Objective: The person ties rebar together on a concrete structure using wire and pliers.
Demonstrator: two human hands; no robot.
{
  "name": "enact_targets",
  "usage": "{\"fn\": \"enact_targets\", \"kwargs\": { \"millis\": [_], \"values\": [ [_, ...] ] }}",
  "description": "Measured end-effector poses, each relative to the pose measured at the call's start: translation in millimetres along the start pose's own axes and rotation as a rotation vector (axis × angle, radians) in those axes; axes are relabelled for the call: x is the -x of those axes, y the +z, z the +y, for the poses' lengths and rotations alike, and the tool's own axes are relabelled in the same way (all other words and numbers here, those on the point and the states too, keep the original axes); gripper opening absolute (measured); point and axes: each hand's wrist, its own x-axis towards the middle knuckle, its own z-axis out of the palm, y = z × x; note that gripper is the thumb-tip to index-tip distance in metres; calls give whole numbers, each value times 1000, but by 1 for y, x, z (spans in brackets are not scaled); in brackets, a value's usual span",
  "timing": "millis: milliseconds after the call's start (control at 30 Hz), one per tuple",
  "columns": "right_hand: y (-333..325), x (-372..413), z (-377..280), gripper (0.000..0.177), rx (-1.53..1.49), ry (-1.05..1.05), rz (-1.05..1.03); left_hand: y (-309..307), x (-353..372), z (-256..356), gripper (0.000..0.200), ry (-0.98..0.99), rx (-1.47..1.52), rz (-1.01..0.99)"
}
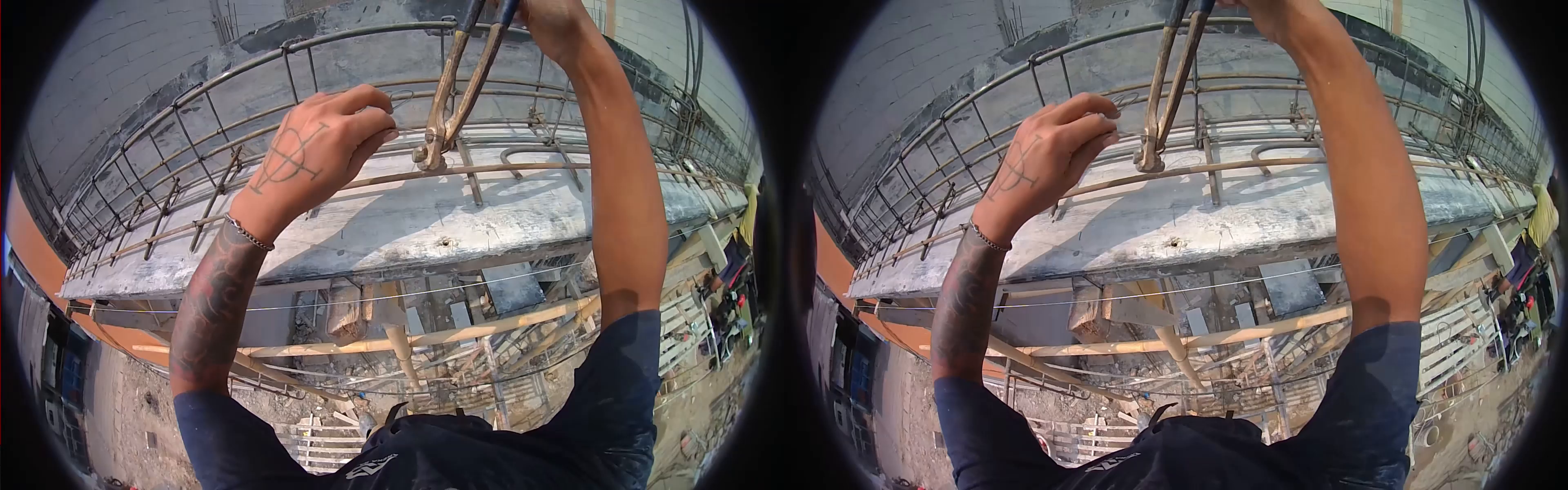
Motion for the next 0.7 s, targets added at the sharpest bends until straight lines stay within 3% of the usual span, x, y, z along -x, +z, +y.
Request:
{"fn": "enact_targets", "kwargs": {
  "millis": [200, 300, 367, 500, 567, 633, 700],
  "values": [
    [-48, 29, -45, 32, 352, -63, 147, 5, -44, 50, 5, 3, -317, 166],
    [-66, 39, -69, 32, 523, -88, 191, 13, -62, 79, 3, -16, -342, 164],
    [-76, 46, -81, 32, 626, -97, 213, 19, -74, 93, 12, -79, -208, 126],
    [-94, 55, -106, 32, 817, -131, 254, 25, -87, 108, 13, -64, -145, 207],
    [-105, 66, -115, 32, 902, -147, 293, 8, -85, 124, 15, -194, -166, 231],
    [-123, 87, -122, 32, 996, -136, 350, -16, -70, 152, 19, -269, 99, 266],
    [-153, 135, -126, 32, 1107, -65, 441, -21, -41, 187, 26, -315, 696, 285]
  ]
}}
